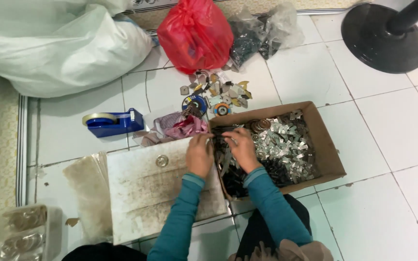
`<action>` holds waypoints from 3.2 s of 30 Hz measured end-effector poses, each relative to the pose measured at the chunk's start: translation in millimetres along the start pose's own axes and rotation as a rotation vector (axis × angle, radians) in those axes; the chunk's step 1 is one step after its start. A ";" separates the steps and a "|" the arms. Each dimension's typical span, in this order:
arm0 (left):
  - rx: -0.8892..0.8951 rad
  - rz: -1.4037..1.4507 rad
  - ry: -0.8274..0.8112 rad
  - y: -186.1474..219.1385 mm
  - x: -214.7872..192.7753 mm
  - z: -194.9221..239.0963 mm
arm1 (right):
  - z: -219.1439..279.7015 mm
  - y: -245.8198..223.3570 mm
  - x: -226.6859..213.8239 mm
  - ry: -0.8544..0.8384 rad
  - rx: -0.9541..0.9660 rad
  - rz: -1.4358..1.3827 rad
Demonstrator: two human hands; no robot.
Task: Packing small metal medals or keychains into plastic bags and sealing them with tape.
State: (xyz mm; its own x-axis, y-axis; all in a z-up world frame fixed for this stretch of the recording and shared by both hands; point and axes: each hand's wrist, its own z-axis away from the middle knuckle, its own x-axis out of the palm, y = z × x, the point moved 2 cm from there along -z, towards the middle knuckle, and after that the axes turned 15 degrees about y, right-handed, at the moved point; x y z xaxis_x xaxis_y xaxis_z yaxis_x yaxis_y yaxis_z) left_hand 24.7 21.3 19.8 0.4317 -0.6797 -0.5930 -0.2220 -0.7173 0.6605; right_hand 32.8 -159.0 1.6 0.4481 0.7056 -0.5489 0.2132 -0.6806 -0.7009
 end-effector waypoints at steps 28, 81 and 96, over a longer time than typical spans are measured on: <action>0.145 -0.286 -0.341 21.9 207.6 31.4 | -16.6 167.6 -31.5 -0.401 0.084 0.520; -0.729 0.478 0.232 -72.4 -102.5 76.9 | 88.5 -111.6 69.3 -0.167 0.475 -0.306; -0.507 -0.052 0.164 -134.6 -104.1 74.2 | 94.3 -135.6 133.7 -0.272 0.378 0.137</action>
State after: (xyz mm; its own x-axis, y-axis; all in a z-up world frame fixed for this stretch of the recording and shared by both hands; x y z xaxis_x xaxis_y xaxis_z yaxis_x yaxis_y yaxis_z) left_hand -55.2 177.2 -41.6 0.5707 -0.5831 -0.5782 0.2361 -0.5579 0.7956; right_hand -18.0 46.3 -19.7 0.1964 0.6747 -0.7114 -0.1853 -0.6870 -0.7027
